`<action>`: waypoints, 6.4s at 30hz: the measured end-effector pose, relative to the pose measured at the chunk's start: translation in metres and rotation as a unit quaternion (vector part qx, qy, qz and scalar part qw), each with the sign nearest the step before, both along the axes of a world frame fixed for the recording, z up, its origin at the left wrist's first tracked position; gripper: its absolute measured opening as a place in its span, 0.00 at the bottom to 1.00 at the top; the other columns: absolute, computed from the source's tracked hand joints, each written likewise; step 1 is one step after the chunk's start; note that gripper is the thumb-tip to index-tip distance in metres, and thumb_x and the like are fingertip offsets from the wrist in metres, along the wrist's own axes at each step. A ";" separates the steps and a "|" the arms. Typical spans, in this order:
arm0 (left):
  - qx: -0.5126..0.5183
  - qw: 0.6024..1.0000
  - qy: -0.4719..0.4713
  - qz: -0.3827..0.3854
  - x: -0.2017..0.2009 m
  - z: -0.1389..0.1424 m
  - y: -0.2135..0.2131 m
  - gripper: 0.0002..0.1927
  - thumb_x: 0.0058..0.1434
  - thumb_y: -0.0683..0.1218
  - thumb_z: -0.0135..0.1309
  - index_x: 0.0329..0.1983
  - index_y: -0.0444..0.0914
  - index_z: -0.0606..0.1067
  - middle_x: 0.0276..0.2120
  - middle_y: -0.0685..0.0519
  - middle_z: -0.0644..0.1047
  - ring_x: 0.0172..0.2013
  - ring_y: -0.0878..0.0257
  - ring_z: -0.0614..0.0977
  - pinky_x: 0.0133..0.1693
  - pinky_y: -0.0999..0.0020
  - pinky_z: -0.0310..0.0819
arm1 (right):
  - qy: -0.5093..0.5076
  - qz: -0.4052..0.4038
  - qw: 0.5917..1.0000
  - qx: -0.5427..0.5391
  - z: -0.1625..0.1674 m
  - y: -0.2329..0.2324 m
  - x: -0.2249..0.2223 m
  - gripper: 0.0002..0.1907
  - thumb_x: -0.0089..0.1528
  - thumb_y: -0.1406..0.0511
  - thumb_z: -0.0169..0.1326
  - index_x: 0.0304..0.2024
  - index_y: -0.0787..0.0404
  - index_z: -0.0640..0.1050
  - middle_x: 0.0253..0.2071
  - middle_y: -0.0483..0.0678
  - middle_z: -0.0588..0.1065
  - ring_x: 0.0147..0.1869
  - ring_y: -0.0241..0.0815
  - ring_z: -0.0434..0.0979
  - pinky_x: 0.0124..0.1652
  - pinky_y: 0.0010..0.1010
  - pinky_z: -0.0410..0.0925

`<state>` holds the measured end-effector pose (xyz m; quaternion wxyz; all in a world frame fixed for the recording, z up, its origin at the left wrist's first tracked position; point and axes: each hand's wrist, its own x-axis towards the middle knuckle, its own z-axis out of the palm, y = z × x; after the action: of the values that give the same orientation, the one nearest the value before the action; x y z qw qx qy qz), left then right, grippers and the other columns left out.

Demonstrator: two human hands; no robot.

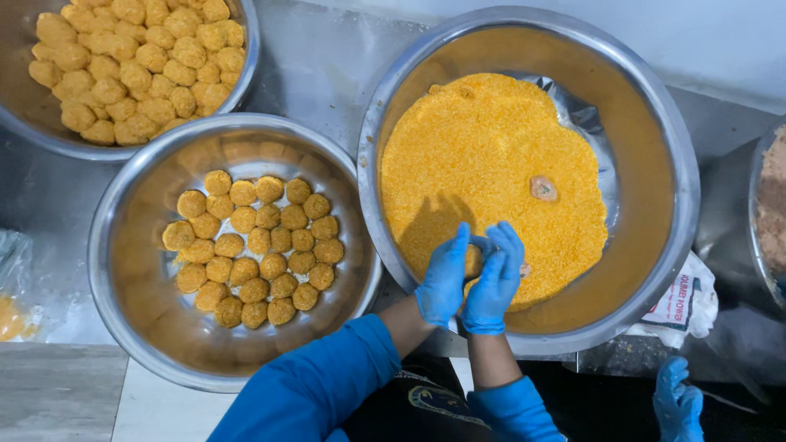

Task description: The person takes portions of mixture, rolls them between both gloved hands into round balls, coats them in a large bowl of orange breadcrumbs, and places the finished balls into a steel bowl alongside other completed balls, repeating this cycle continuously.

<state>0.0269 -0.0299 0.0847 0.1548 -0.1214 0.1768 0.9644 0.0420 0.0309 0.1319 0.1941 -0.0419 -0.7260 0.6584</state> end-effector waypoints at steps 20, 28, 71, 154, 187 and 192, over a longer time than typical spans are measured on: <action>-0.511 0.821 0.090 0.238 -0.027 -0.027 -0.212 0.16 0.61 0.37 0.58 0.53 0.36 0.75 0.46 0.52 0.79 0.47 0.61 0.80 0.52 0.66 0.78 | -0.134 0.074 0.968 -0.201 -0.052 0.047 -0.014 0.14 0.76 0.59 0.49 0.55 0.63 0.75 0.55 0.50 0.76 0.54 0.44 0.76 0.55 0.39 0.71; 0.106 0.888 -0.207 0.397 -0.076 -0.122 -0.344 0.37 0.68 0.67 0.43 0.61 0.30 0.68 0.54 0.34 0.75 0.55 0.42 0.77 0.57 0.50 0.75 | -0.189 0.087 0.949 -0.238 -0.041 0.051 -0.009 0.14 0.74 0.61 0.48 0.57 0.62 0.74 0.56 0.48 0.77 0.52 0.42 0.77 0.51 0.36 0.72; -0.524 0.830 0.130 -0.139 -0.011 -0.078 0.021 0.22 0.70 0.54 0.51 0.54 0.32 0.78 0.50 0.48 0.81 0.51 0.56 0.80 0.55 0.65 0.72 | -0.350 0.053 0.878 0.321 -0.080 0.172 -0.062 0.32 0.61 0.41 0.55 0.43 0.64 0.82 0.42 0.62 0.80 0.45 0.61 0.80 0.46 0.46 0.72; -0.103 0.994 0.022 0.020 -0.017 0.013 0.036 0.35 0.79 0.68 0.32 0.57 0.34 0.75 0.51 0.44 0.78 0.53 0.53 0.77 0.58 0.57 0.71 | 0.070 0.039 0.996 0.024 -0.025 0.057 -0.024 0.16 0.72 0.54 0.45 0.49 0.55 0.79 0.47 0.47 0.80 0.57 0.43 0.76 0.63 0.40 0.67; -0.350 0.932 0.058 0.079 -0.003 0.017 0.039 0.25 0.75 0.60 0.41 0.59 0.38 0.75 0.51 0.46 0.77 0.52 0.58 0.74 0.57 0.60 0.67 | -0.256 0.089 0.758 -0.593 -0.009 0.054 -0.024 0.29 0.70 0.44 0.39 0.40 0.59 0.80 0.47 0.52 0.78 0.54 0.49 0.75 0.57 0.43 0.68; 0.111 0.989 -0.091 0.032 -0.006 0.004 0.033 0.27 0.72 0.63 0.38 0.53 0.39 0.75 0.48 0.50 0.79 0.54 0.58 0.76 0.60 0.62 0.69 | 0.179 0.154 0.938 0.255 -0.014 0.069 -0.034 0.16 0.69 0.55 0.51 0.42 0.60 0.80 0.49 0.50 0.78 0.60 0.48 0.74 0.61 0.40 0.66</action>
<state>0.0213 0.0033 0.0884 0.1521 -0.1966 0.0504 0.9673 0.0082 0.0995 0.1180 0.2213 0.2393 -0.8206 0.4694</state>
